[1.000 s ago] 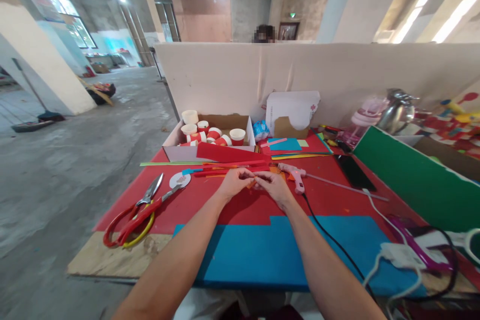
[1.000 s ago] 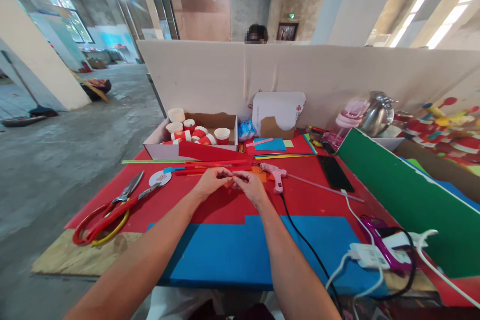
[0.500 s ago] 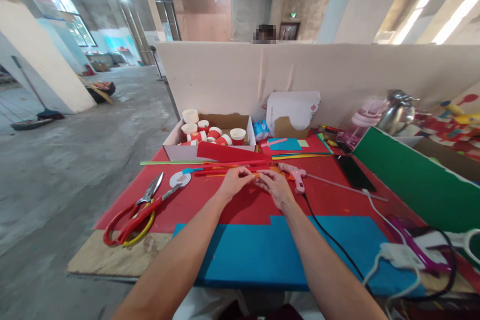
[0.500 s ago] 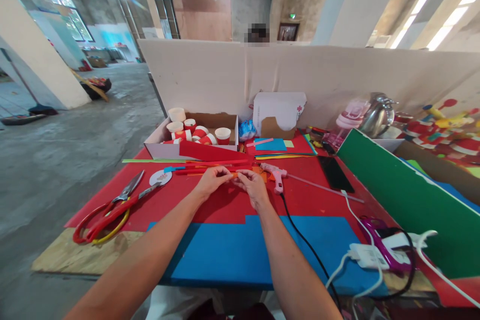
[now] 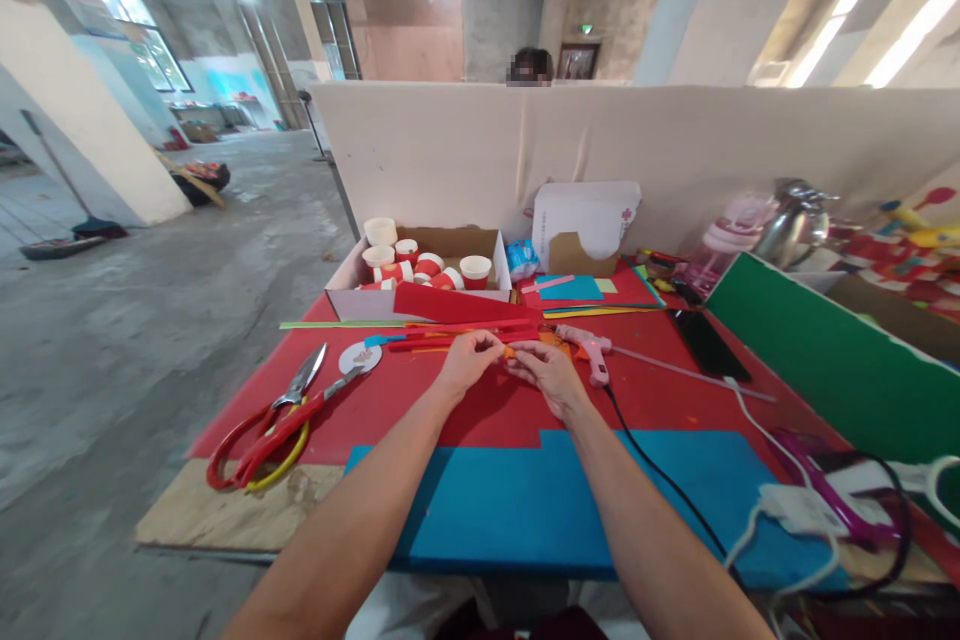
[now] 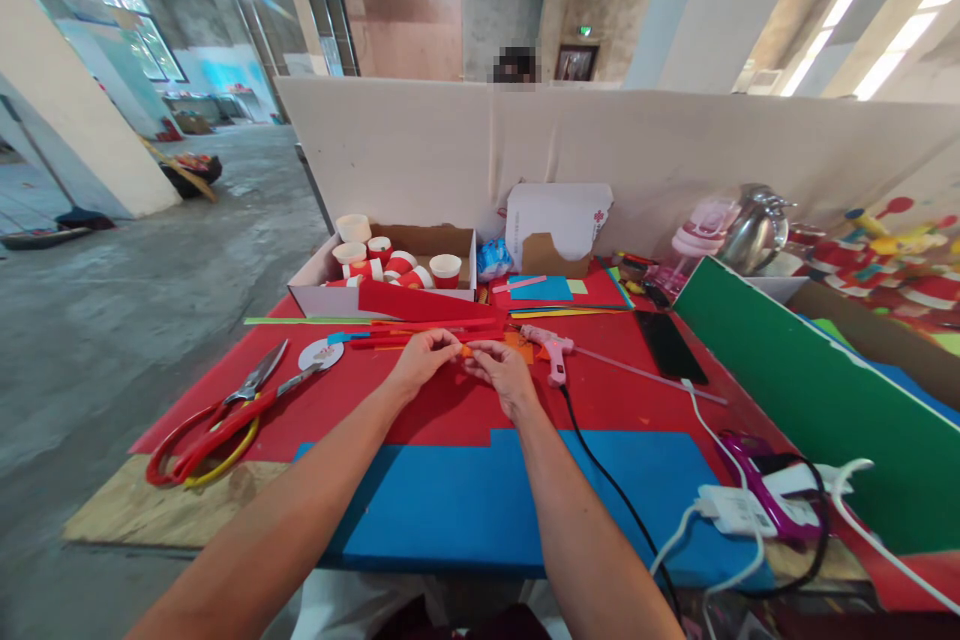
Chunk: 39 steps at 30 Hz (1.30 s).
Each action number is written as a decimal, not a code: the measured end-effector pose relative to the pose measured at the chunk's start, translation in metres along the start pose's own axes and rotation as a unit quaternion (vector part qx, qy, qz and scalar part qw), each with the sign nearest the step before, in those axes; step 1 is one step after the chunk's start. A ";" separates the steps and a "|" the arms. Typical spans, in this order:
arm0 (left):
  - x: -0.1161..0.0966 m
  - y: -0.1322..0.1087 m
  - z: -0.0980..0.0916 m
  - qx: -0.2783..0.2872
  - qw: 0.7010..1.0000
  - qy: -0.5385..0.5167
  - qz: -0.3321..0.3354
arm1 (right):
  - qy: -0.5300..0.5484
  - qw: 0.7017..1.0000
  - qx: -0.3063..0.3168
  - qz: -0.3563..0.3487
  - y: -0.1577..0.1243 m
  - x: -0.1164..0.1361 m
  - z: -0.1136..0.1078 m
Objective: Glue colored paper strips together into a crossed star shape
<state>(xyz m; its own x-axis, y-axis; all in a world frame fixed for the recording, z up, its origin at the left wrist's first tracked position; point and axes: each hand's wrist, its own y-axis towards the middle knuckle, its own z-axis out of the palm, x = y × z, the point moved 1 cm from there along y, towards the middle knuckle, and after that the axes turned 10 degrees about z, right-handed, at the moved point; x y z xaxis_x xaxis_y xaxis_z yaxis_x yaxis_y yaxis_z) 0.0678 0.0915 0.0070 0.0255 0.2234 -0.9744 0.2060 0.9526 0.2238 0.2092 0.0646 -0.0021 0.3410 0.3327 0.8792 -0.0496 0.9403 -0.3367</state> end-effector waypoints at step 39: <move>0.006 -0.004 0.008 -0.003 0.994 -0.105 0.000 | -0.015 0.989 -0.073 -0.128 -0.001 -0.003 0.008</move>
<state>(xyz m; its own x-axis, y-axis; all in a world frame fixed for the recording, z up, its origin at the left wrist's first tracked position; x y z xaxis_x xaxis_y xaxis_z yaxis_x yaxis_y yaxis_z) 0.0750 0.0873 -0.0002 0.2298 0.1768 -0.9571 0.2007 0.9536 0.2243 0.2005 0.0630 -0.0019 0.2969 0.0890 0.9507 0.1725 0.9743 -0.1451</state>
